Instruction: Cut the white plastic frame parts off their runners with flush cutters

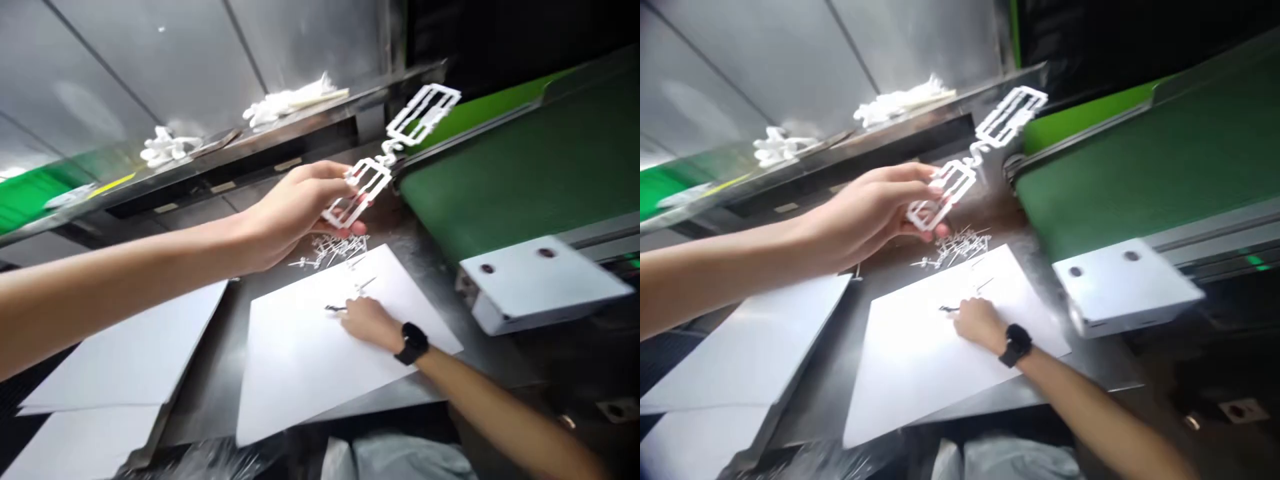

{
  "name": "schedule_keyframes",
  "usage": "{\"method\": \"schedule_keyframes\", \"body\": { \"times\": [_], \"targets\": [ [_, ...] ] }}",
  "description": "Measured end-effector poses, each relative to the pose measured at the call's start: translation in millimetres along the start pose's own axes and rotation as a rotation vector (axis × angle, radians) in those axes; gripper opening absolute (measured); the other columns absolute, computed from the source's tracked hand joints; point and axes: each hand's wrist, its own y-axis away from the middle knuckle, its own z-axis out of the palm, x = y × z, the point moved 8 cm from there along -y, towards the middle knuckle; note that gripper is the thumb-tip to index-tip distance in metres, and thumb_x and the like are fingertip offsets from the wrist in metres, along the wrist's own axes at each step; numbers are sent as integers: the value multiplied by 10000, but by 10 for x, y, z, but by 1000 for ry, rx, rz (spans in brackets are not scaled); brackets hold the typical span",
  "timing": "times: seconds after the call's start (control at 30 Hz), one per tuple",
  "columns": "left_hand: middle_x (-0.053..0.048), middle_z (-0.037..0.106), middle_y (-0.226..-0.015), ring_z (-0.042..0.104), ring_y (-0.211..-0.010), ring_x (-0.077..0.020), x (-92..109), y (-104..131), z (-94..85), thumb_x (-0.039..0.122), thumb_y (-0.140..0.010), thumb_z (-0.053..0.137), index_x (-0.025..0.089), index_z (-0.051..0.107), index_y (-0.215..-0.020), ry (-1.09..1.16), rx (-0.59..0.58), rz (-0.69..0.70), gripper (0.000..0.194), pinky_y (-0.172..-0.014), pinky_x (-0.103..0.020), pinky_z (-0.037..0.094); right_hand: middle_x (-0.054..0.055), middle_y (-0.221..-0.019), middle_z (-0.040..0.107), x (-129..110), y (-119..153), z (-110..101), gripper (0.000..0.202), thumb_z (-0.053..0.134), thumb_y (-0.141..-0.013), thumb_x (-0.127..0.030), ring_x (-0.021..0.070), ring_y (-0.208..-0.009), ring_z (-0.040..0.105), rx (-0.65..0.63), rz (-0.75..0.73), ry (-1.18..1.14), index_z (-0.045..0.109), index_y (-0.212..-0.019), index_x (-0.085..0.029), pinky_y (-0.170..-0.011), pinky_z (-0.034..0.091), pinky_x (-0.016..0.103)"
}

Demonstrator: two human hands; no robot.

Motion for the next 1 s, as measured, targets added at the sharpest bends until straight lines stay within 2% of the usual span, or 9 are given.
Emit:
{"method": "schedule_keyframes", "body": {
  "times": [0.1,0.23,0.3,0.47,0.6,0.77,0.87,0.97,1.0],
  "targets": [
    [-95,736,-977,770,-672,-235,-314,795,-543,113,-973,704,120,698,-1115,49,127,-141,142,-575,-341,628,125,-1215,681,163,-138,172,359,720,-1189,-473,295,-1061,696,-18,122,10,713,-1282,-126,-986,606,465],
    [-54,767,-983,778,-688,-233,-853,1495,-799,239,-1008,716,213,582,-1127,203,140,-81,180,-602,-330,618,135,-1238,670,419,-86,120,421,668,-1199,-516,321,-1108,676,19,320,127,675,-1363,-128,-1035,555,500],
    [-47,787,-1023,775,-706,-217,-1274,1718,-893,310,-1053,672,243,506,-1149,262,235,3,203,-660,-339,611,131,-1213,677,471,-43,54,402,642,-1209,-493,322,-1092,679,30,381,200,666,-1375,-128,-1027,544,494],
    [-9,768,-1040,706,-693,-150,-2726,2205,-1209,364,-1085,610,254,414,-1201,321,871,-53,253,-731,-319,577,130,-1066,712,459,-75,27,468,599,-1180,-262,340,-979,712,40,389,297,467,-1608,-126,-864,522,388],
    [-14,762,-1093,713,-728,-164,-3459,2268,-1150,427,-1083,607,266,390,-1271,318,825,-235,328,-769,-342,573,151,-1083,726,466,-108,140,497,581,-1129,-184,371,-953,720,-1,352,312,436,-1602,-131,-727,425,340],
    [-5,749,-1080,703,-714,-158,-3454,2076,-1312,477,-1107,578,264,415,-1332,251,666,-264,351,-763,-335,572,118,-967,723,528,5,252,438,628,-1082,-158,387,-862,707,-94,318,291,526,-1508,-151,-635,275,331],
    [4,729,-1044,707,-719,-136,-3104,1735,-1369,441,-1110,609,232,490,-1301,273,537,-175,307,-776,-304,569,78,-908,710,501,43,196,352,645,-1059,-172,355,-823,686,-76,287,198,581,-1405,-189,-637,280,327],
    [-22,743,-1119,771,-838,-169,-2743,1326,-1212,356,-1083,684,223,503,-1258,428,356,-110,284,-842,-325,607,28,-855,674,413,-2,26,65,552,-1101,-269,281,-759,638,20,260,64,603,-1111,-230,-652,338,319],
    [-39,750,-1180,787,-885,-186,-2651,1204,-1126,335,-1081,689,228,491,-1241,499,293,-97,276,-870,-344,615,12,-818,643,378,-31,-40,156,511,-1117,-332,259,-724,609,62,244,13,567,-1006,-239,-647,347,316]
  ]
}}
